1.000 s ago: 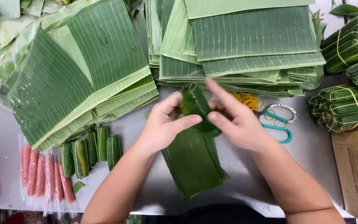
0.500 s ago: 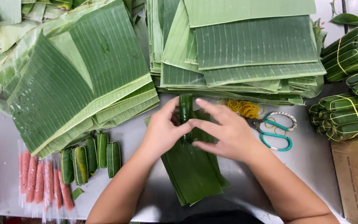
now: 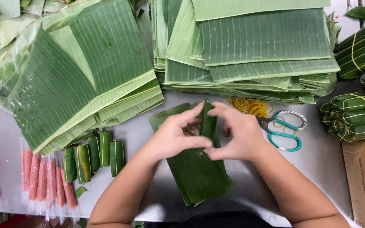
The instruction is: The person wraps cylindrical pink food items in banana leaves, folds the leaves around the filling, and secures them with yellow rubber bands. The person uses scissors to trim the leaves and places the finished bundles on the table.
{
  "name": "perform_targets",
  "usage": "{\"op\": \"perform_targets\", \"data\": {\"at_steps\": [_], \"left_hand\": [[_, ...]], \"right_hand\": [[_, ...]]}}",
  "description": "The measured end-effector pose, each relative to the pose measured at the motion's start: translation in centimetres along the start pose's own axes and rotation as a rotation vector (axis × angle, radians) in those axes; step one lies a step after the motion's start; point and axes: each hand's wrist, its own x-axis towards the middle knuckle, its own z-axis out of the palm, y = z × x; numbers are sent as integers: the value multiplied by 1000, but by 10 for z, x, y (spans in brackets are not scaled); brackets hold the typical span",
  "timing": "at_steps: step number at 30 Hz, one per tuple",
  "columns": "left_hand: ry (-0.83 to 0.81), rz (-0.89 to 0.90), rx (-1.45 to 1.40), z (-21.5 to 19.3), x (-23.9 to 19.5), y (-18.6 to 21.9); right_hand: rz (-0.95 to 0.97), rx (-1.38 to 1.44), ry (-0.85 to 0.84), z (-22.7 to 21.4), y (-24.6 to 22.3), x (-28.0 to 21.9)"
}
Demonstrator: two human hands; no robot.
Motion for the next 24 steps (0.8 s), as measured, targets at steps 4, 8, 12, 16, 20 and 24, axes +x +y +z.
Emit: {"op": "perform_targets", "data": {"at_steps": [4,8,12,16,20,24], "left_hand": [[-40,37,58,-8,0,2],[81,223,206,1,0,2],[152,220,102,13,-2,-7],[175,163,-31,10,3,-25],[94,40,-286,12,-5,-50],[39,-48,-505,14,-23,-66]], "right_hand": [[20,434,5,-3,12,-7],[-96,397,-94,0,12,-7],[-209,402,-74,3,3,-6],[-253,12,45,3,-3,-5],[-513,8,13,11,1,-5],[-514,27,-180,24,-2,-4]]}}
